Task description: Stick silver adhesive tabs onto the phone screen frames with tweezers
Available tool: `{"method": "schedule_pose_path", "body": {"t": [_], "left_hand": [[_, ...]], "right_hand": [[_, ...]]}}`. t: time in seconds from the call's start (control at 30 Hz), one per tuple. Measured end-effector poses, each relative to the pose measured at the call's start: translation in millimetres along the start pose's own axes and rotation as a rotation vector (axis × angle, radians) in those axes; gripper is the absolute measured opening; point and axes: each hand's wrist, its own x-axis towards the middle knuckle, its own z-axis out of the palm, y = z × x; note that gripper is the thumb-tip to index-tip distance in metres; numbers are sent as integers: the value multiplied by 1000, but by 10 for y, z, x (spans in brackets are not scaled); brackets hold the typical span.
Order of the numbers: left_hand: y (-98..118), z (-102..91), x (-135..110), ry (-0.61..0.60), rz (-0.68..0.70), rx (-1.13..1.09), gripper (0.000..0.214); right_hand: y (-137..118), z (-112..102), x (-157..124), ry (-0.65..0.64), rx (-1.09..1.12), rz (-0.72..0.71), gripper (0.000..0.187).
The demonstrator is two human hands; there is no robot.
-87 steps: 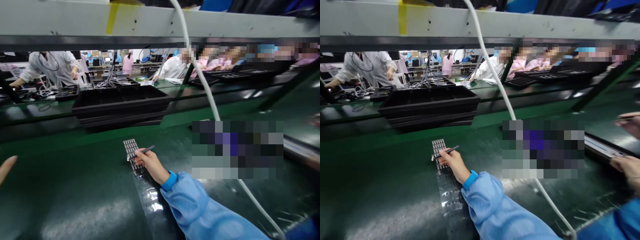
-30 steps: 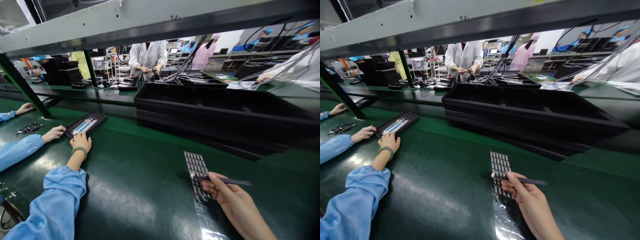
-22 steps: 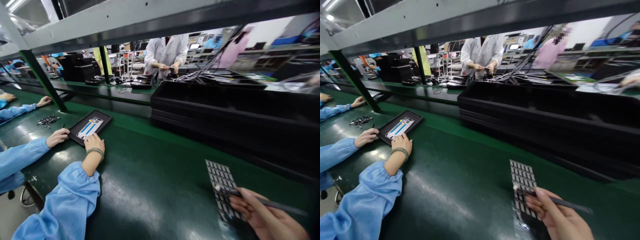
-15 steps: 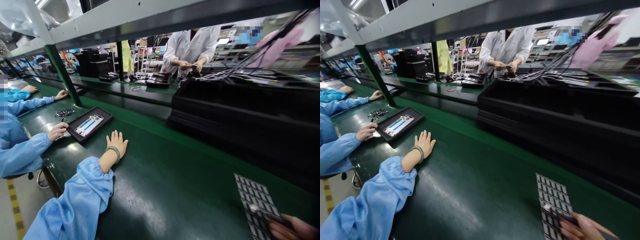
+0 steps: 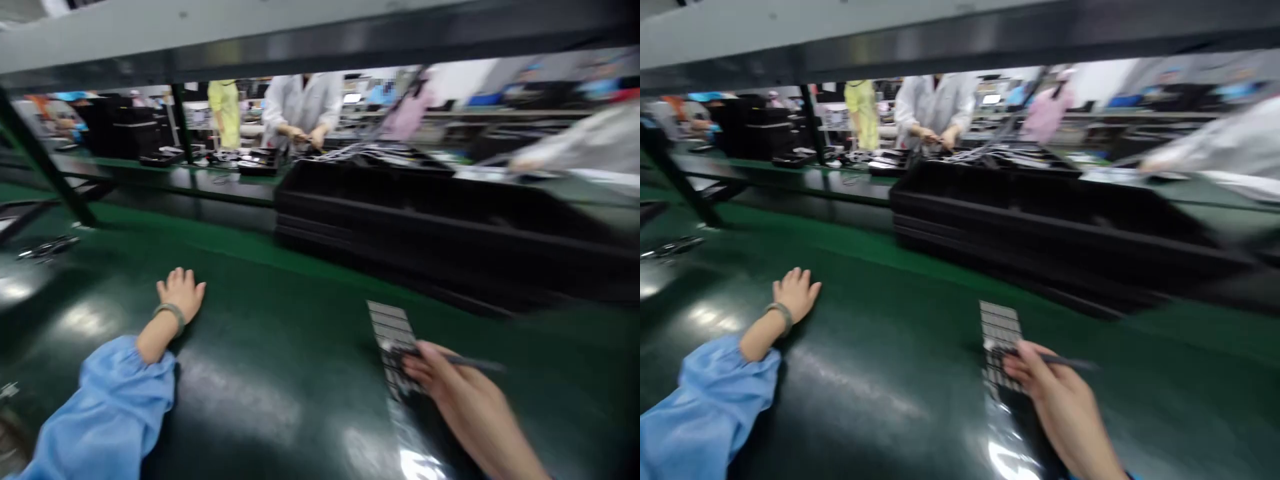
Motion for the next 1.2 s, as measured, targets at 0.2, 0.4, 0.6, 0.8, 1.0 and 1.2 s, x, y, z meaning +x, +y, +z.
{"method": "schedule_pose_path", "body": {"t": [0.2,0.4,0.6,0.8,1.0,1.2], "left_hand": [[-133,113,100,24,44,-45,53],[-153,157,309,55,113,-150,63],[712,173,520,43,322,-253,65],[1715,175,714,29,327,-347,62],[2223,141,665,-66,531,-496,33],[2433,193,687,-56,282,-747,32]], "right_hand": [[-71,104,-173,-92,108,-64,33],[-2,107,-165,-121,126,-90,33],[14,143,-153,-141,118,-85,32],[-61,41,-115,-6,276,-178,30],[-653,-793,489,645,476,-424,20],[-1042,-1448,1236,584,293,-73,13]]}}
